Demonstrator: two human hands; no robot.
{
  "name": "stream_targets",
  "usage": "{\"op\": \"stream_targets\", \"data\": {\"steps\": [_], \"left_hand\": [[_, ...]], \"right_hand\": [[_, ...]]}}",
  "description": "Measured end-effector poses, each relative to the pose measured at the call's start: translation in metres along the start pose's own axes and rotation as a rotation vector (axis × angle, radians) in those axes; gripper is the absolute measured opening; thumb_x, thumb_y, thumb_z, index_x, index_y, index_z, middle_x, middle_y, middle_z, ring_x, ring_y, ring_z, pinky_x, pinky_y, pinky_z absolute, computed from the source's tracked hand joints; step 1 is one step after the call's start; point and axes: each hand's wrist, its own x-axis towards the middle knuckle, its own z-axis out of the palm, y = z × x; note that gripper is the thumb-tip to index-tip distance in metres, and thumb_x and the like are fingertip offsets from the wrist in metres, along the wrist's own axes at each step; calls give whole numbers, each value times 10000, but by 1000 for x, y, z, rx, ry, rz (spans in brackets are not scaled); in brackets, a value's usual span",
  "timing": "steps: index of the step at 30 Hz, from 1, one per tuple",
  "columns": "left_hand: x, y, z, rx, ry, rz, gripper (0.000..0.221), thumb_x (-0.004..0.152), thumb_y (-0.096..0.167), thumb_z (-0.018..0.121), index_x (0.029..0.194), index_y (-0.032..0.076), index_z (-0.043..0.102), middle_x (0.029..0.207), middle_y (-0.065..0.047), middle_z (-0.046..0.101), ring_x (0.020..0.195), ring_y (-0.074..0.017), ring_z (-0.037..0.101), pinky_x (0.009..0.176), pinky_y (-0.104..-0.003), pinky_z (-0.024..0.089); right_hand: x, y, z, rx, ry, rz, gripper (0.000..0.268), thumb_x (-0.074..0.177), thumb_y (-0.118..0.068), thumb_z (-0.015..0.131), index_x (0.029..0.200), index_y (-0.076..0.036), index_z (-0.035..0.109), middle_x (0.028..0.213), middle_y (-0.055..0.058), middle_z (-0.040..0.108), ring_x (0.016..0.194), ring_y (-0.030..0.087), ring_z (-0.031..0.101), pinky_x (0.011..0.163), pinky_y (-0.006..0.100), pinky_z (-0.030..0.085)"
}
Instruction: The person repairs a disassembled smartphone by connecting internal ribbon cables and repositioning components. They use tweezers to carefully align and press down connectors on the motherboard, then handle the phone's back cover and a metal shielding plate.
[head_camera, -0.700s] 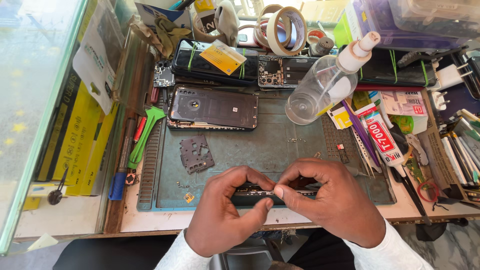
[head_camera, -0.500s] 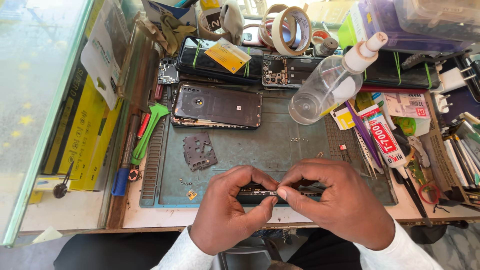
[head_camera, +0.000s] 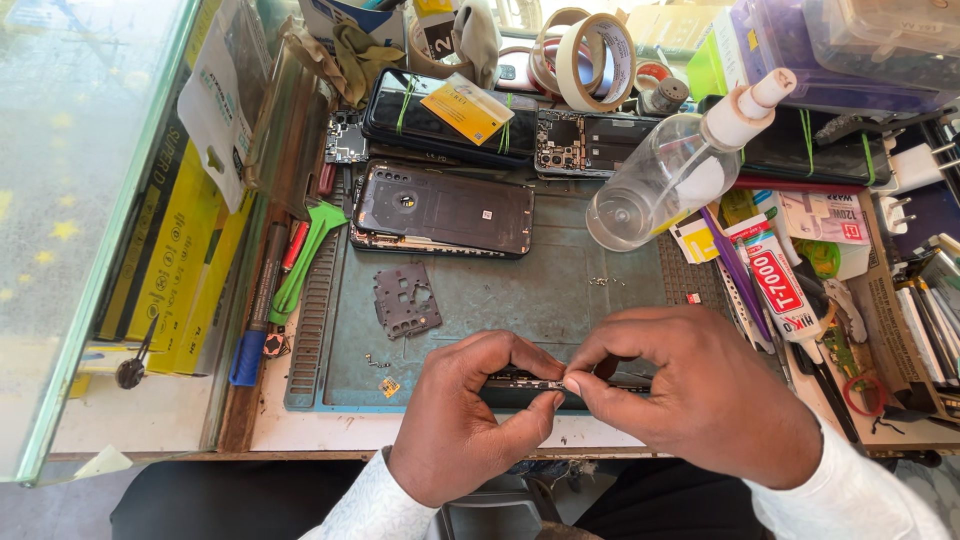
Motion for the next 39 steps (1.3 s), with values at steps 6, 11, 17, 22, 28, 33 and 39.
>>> {"op": "stream_targets", "data": {"steps": [6,11,17,22,28,33,39], "left_hand": [[1,1,1,40,14,5,198,782,91,794,943,-1,726,916,-90,766,849,-169,744,761,-293,589],[1,2,0,53,19,2,205,780,95,793,956,9,732,904,-83,764,835,-158,740,753,-288,581],[1,1,0,18,23,-66,208,784,108,794,952,3,732,879,-83,755,787,-159,728,705,-288,583],[1,2,0,48,16,-13,205,787,102,797,951,-1,731,875,-88,755,799,-152,731,729,-283,581],[-1,2,0,48,22,1,204,791,115,799,945,3,726,883,-89,758,818,-150,733,742,-286,576],[-1,2,0,72,27,18,198,787,115,797,940,9,730,888,-90,766,825,-160,743,747,-290,574],[1,2,0,78,31,0,200,778,122,794,929,9,728,871,-90,764,808,-165,746,731,-293,578]], "right_hand": [[12,-16,-14,-186,-94,-87,206,812,-330,755,841,-128,781,776,43,756,726,275,715,639,398,521],[23,-35,-22,-339,-211,3,230,776,-371,756,839,-154,799,756,54,755,718,294,712,638,438,513],[35,-54,-27,-454,-344,217,259,793,-428,764,931,-212,803,798,47,761,754,285,719,683,435,535],[36,-56,-29,-504,-341,150,249,802,-419,771,923,-206,812,799,67,764,771,303,710,692,445,530],[27,-32,-25,-302,-285,29,200,802,-326,737,878,-153,803,780,70,767,719,283,721,638,417,531],[19,-15,-22,-80,-182,-147,198,863,-309,743,882,-118,790,812,40,786,699,225,762,625,359,557],[22,-24,-19,-229,-199,-6,210,777,-310,756,824,-108,792,759,58,765,667,275,720,599,409,522]]}}
